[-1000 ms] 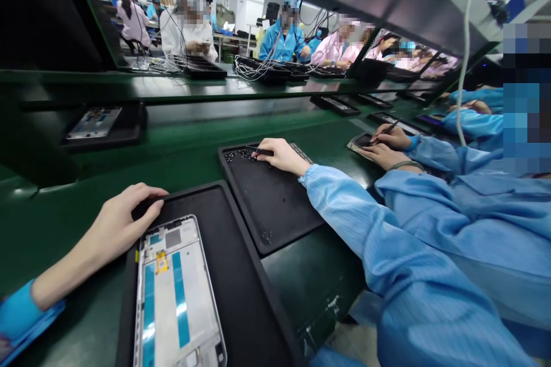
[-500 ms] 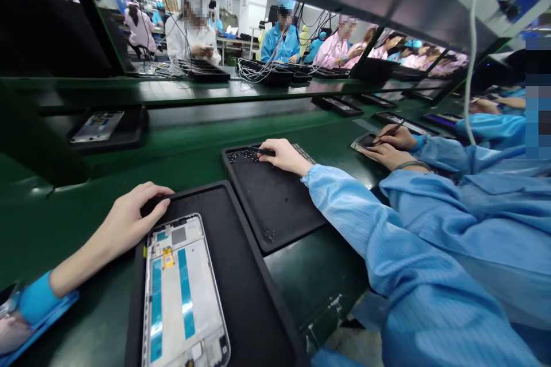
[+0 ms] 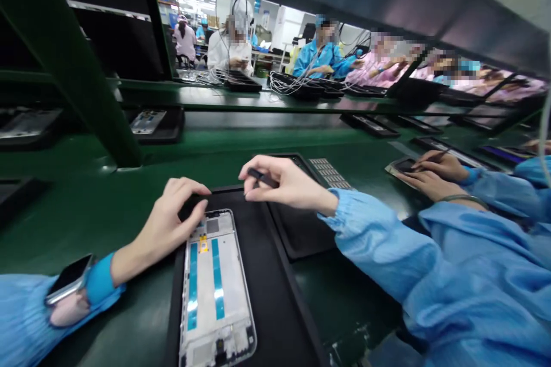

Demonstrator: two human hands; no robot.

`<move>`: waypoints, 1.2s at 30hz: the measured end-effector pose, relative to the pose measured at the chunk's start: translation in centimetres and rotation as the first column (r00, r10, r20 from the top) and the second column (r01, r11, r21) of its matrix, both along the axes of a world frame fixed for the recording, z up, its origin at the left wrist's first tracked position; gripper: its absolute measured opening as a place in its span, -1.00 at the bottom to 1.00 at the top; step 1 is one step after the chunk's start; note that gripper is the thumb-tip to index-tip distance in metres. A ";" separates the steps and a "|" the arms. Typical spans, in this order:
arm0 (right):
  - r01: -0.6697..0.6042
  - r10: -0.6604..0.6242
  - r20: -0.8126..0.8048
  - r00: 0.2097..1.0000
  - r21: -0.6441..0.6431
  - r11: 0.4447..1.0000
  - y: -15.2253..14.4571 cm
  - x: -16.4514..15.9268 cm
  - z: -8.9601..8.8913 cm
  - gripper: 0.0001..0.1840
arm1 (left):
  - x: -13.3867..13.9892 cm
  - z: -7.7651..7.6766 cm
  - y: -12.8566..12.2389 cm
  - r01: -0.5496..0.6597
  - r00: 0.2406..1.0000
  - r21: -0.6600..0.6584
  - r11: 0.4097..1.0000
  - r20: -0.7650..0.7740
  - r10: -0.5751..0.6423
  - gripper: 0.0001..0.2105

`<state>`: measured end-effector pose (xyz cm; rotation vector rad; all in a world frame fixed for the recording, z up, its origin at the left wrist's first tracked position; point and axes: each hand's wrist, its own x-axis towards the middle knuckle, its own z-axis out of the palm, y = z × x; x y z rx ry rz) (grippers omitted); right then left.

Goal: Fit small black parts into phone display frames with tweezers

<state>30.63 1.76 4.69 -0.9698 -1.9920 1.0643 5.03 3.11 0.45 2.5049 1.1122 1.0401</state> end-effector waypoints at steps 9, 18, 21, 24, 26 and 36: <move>-0.115 0.069 -0.300 0.952 -0.140 0.983 -0.5 -6.7 -2.4 -0.76 | -0.6 -0.2 -2.2 0.198 0.976 -0.062 0.978 0.106 -0.191 -0.90; 0.049 -0.049 -0.241 0.969 -0.007 0.999 -1.7 -7.1 -3.2 -0.80 | -0.3 -0.4 -2.2 0.178 0.971 -0.042 0.983 0.171 -0.169 -0.94; 0.057 -0.048 -0.230 0.972 0.035 0.998 -1.7 -7.1 -3.3 -0.82 | -0.4 -0.4 -2.2 0.162 0.973 -0.065 0.985 0.178 -0.148 -0.93; 0.090 -0.070 -0.173 0.982 0.114 0.989 -1.9 -7.1 -3.2 -0.83 | -0.4 -0.3 -2.2 0.144 0.976 -0.073 0.987 0.178 -0.129 -0.91; 0.100 -0.080 -0.130 0.988 0.153 0.983 -1.9 -7.1 -3.1 -0.77 | -0.3 -0.2 -2.2 0.142 0.977 -0.081 0.986 0.169 -0.127 -0.90; 0.079 -0.069 -0.055 0.996 0.204 0.976 -1.8 -7.2 -3.4 -0.72 | -0.4 0.0 -2.3 0.132 0.976 -0.088 0.987 0.187 -0.113 -0.92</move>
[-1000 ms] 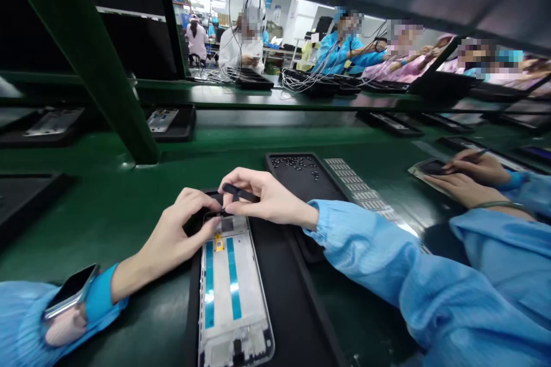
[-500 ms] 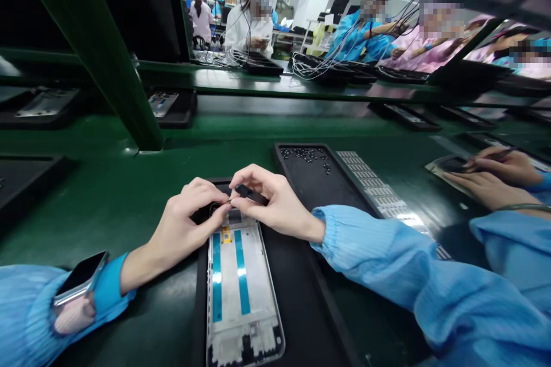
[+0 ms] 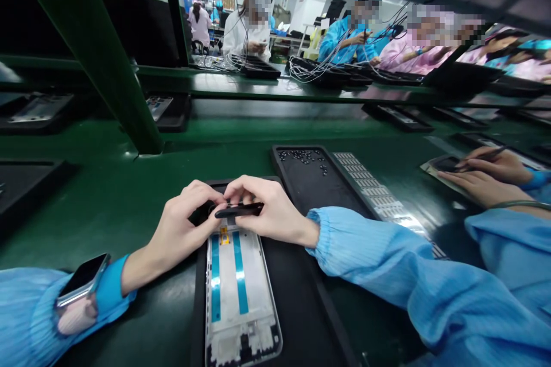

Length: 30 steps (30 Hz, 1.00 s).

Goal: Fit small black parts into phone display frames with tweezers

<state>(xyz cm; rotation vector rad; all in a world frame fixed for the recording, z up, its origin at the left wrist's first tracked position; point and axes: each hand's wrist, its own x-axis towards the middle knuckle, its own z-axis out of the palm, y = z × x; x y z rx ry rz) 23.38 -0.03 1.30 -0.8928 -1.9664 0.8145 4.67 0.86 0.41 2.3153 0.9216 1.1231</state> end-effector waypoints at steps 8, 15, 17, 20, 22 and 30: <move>0.030 -0.053 -0.111 0.992 -0.198 0.980 0.4 0.1 0.1 -0.87 | 0.1 -0.2 0.0 -0.020 0.999 -0.029 0.999 -0.033 0.019 -0.93; 0.024 -0.067 -0.136 0.988 -0.292 0.956 0.4 0.0 0.0 -0.92 | 0.0 -0.1 0.0 -0.031 0.999 -0.011 0.999 -0.020 0.031 -0.92; 0.049 -0.101 -0.136 0.986 -0.343 0.938 0.5 0.1 0.0 -0.87 | -0.1 -0.1 0.0 -0.049 0.999 -0.019 0.999 -0.016 0.049 -0.93; 0.020 -0.123 -0.203 0.971 -0.444 0.896 0.7 0.2 0.2 -0.78 | -0.2 -0.1 -0.1 -0.060 0.998 -0.021 0.998 -0.026 0.059 -0.93; -0.043 -0.111 -0.280 0.953 -0.492 0.870 0.8 0.2 0.3 -0.76 | -0.2 -0.2 -0.1 -0.068 0.997 -0.024 0.997 -0.024 0.067 -0.93; -0.098 -0.106 -0.355 0.929 -0.511 0.854 0.8 0.1 0.0 -0.78 | 0.0 -0.3 0.0 -0.053 0.999 0.002 0.999 -0.009 0.053 -0.92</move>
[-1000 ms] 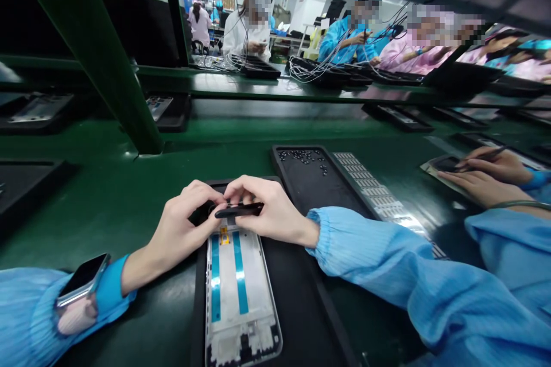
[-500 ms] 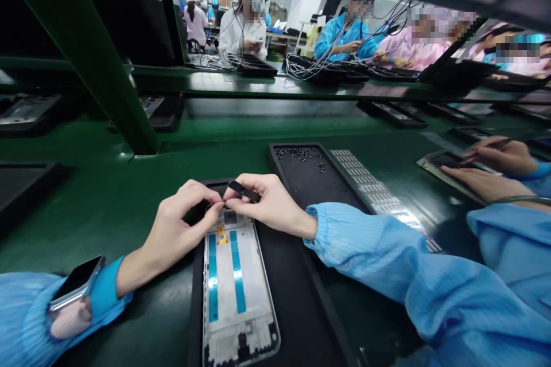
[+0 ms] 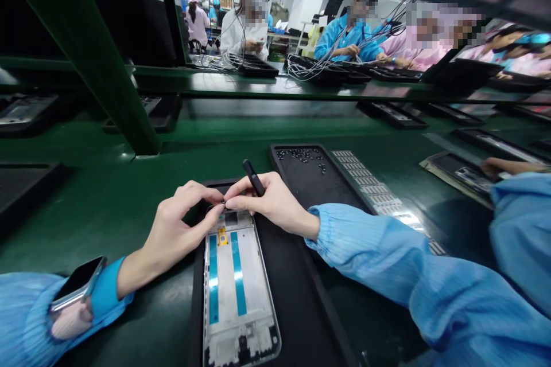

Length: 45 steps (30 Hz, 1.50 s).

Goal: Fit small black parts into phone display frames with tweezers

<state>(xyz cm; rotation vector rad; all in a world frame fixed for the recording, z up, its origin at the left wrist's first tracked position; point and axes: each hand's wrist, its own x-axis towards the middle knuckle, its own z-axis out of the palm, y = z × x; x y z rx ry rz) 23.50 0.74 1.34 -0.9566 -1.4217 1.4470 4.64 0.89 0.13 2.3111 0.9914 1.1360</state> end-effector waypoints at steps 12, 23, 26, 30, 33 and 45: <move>0.062 -0.165 0.308 0.937 0.318 0.946 -0.6 0.0 0.2 -0.85 | -0.2 0.0 -0.1 0.018 1.000 0.083 0.996 -0.004 -0.018 -0.94; -0.004 -0.240 0.335 0.911 0.591 0.807 -0.6 0.0 -0.1 -0.90 | -0.4 -0.1 0.0 0.049 0.998 0.141 0.989 -0.041 -0.044 -0.95; -0.057 -0.263 0.372 0.890 0.664 0.745 -0.6 0.1 -0.1 -0.90 | -0.3 0.0 -0.1 0.042 0.998 0.127 0.991 -0.061 -0.034 -0.97; -0.101 -0.273 0.433 0.859 0.666 0.739 -0.2 0.3 -0.2 -0.88 | -0.3 0.2 0.2 0.029 0.993 0.068 0.997 -0.119 -0.021 -0.93; -0.105 -0.249 0.503 0.828 0.575 0.812 0.3 0.5 -0.4 -0.89 | -0.9 -0.1 0.9 -0.015 0.981 0.020 1.000 -0.192 0.018 -0.87; -0.153 -0.130 0.564 0.816 0.427 0.891 1.2 -0.8 -0.9 -0.97 | -1.7 -0.7 0.7 0.004 0.972 0.042 0.999 -0.236 0.006 -0.84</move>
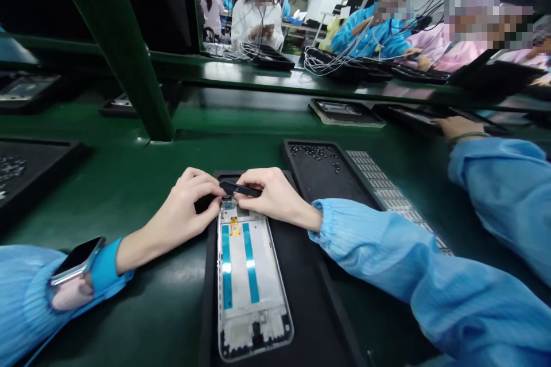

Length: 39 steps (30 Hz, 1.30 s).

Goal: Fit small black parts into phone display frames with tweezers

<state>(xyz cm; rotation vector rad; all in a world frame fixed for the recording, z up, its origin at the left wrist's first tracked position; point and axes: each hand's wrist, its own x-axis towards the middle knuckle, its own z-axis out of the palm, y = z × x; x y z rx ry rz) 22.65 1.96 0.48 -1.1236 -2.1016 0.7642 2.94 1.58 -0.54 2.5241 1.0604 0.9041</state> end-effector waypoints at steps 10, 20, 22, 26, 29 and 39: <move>-0.169 0.169 0.019 0.985 -0.019 0.985 0.5 1.1 0.4 -0.91 | 0.1 0.5 -0.3 0.012 0.999 -0.090 0.996 -0.048 -0.016 -0.84; -0.259 0.247 0.112 0.963 0.107 0.960 0.9 1.2 0.6 -0.90 | 0.2 0.5 -0.1 0.007 1.000 -0.106 0.994 -0.028 -0.010 -0.85; -0.259 0.247 0.114 0.962 0.113 0.959 0.9 1.2 0.7 -0.90 | 0.1 0.5 -0.1 0.012 0.999 -0.109 0.994 -0.031 -0.016 -0.87; -0.284 0.272 0.108 0.956 0.116 0.952 0.9 1.2 0.7 -0.92 | 0.1 0.6 -0.1 0.016 0.999 -0.117 0.993 -0.037 -0.020 -0.88; -0.288 0.276 0.126 0.953 0.097 0.953 1.0 1.2 0.8 -0.92 | 0.1 0.7 -0.1 0.016 0.999 -0.120 0.993 -0.035 -0.021 -0.88; -0.263 0.244 0.170 0.955 0.105 0.959 0.5 0.7 0.8 -0.91 | 0.1 0.4 -0.3 0.052 0.999 -0.046 0.998 -0.005 -0.053 -0.86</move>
